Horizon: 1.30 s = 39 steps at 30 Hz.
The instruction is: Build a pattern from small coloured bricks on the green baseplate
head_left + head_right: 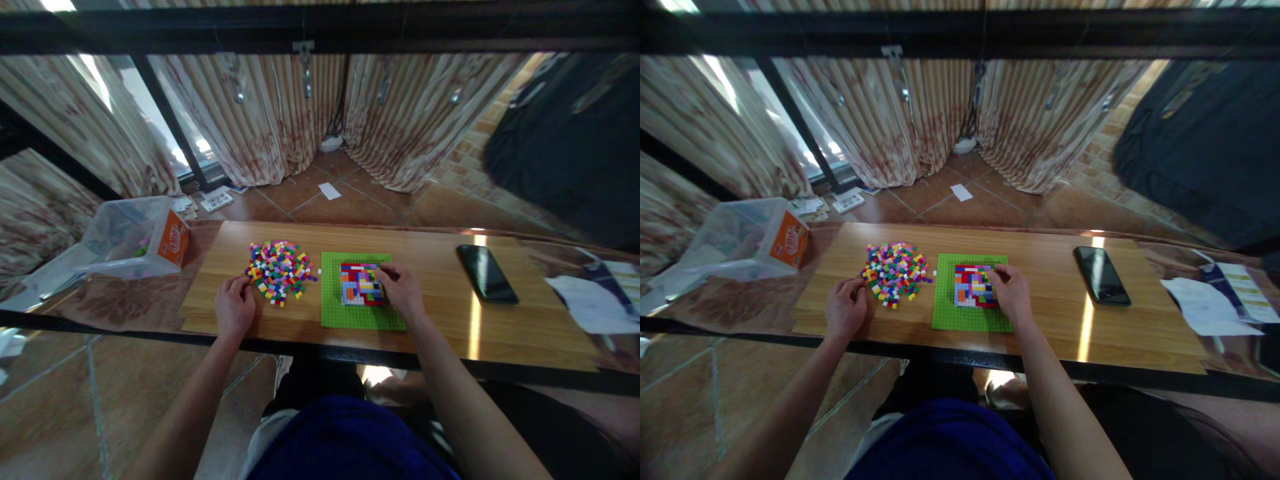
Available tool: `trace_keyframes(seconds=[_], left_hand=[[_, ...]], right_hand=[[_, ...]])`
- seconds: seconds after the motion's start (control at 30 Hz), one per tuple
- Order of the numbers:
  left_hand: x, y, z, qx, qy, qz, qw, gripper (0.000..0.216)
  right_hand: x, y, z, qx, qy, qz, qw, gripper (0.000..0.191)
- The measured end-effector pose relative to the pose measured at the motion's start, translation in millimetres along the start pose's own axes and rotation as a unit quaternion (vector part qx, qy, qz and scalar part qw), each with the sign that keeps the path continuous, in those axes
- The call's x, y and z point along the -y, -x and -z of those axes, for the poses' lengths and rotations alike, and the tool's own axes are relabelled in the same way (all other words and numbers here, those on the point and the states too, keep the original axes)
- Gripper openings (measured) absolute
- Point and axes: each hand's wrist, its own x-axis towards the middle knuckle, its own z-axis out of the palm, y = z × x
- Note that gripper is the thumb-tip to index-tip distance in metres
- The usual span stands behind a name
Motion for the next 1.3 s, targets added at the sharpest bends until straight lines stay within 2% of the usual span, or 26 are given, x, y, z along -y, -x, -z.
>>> trace_keyframes(seconds=[0.3,0.7,0.93,1.0,1.1,1.3], left_hand=[[0,-1,0,-0.003,-0.001,-0.002,1.000,0.025],[1,-2,-1,-0.007,-0.007,-0.008,1.000,0.025],[5,-4,-2,-0.013,-0.016,-0.029,0.999,0.028],[6,-4,-3,-0.010,-0.019,-0.026,0.999,0.027],[7,-4,-3,-0.005,-0.017,-0.026,0.999,0.025],[6,-5,-2,-0.001,-0.013,-0.025,1.000,0.024]], right_hand=[[2,-1,-7,-0.003,0.014,0.007,1.000,0.041],[-6,0,-13,-0.011,-0.047,0.009,0.999,0.046],[-22,-2,7,-0.066,-0.103,0.015,0.992,0.049],[-28,2,16,-0.083,-0.072,0.029,0.994,0.043],[-32,11,26,-0.074,0.018,0.063,0.995,0.034],[-28,18,23,-0.028,0.135,0.137,0.981,0.025]])
